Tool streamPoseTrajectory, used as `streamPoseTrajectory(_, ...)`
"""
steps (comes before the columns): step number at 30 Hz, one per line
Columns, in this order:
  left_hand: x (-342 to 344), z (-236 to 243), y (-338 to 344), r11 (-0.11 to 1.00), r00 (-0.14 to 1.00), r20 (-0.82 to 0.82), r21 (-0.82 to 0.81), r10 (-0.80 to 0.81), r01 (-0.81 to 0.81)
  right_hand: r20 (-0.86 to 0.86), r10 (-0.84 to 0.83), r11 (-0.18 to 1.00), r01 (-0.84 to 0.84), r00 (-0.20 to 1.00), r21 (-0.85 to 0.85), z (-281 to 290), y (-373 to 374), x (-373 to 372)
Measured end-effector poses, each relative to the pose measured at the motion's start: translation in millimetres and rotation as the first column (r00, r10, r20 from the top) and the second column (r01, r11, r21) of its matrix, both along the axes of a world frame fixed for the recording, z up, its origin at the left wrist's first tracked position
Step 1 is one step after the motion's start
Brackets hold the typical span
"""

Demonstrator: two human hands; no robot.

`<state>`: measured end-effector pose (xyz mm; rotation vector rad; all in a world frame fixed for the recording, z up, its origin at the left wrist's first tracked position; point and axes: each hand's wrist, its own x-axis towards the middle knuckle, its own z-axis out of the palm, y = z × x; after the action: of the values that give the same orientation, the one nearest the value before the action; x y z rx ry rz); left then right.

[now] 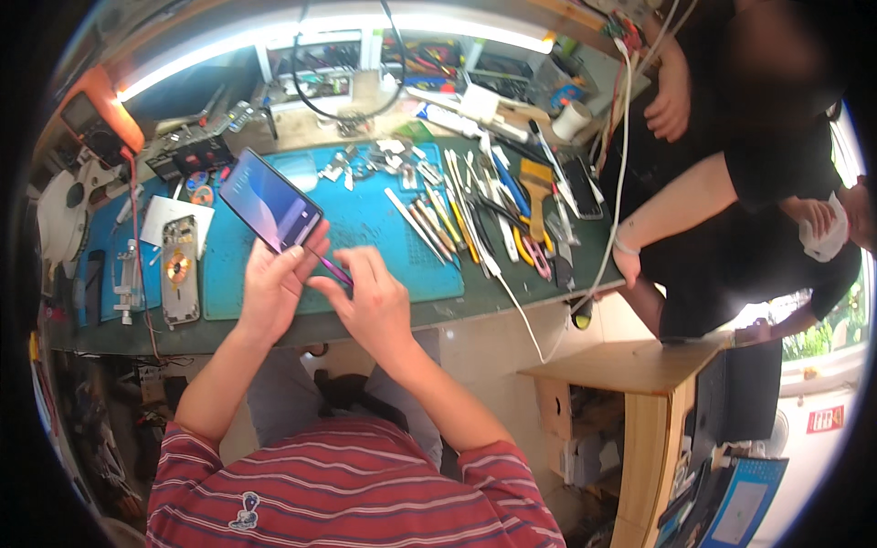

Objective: The person uses a screwdriver to remove screws from a smartphone, then uses a prying tool to separate the screen from the frame. They test the device by turning it on and interacting with the touchscreen. The person then retrieves a phone case from a shelf and returns to the workbench to continue working on the phone.

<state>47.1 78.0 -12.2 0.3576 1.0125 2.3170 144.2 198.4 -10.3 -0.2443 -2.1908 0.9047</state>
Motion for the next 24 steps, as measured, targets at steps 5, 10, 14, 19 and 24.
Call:
streamPoseTrajectory(5,1,3,-2,1.000,1.000,0.004,-0.019,0.011,-0.011,0.074,0.021,1.000,-0.021,0.997,-0.006,-10,0,4)
streamPoseTrajectory(10,0,1,-2,1.000,1.000,0.010,0.003,-0.005,0.005,0.058,0.009,1.000,-0.010,0.998,0.013,-3,-2,0)
streamPoseTrajectory(14,-1,3,-4,1.000,1.000,0.013,0.010,-0.008,0.008,0.095,0.022,1.000,-0.022,0.995,-0.006,-6,-1,3)
streamPoseTrajectory(19,-1,2,-1,1.000,1.000,0.013,0.025,-0.015,0.015,0.080,0.017,1.000,-0.019,0.997,0.020,-3,0,0)
streamPoseTrajectory(24,0,5,-6,1.000,1.000,0.002,0.015,-0.027,0.027,0.078,0.014,1.000,-0.015,0.997,0.004,-3,-2,1)
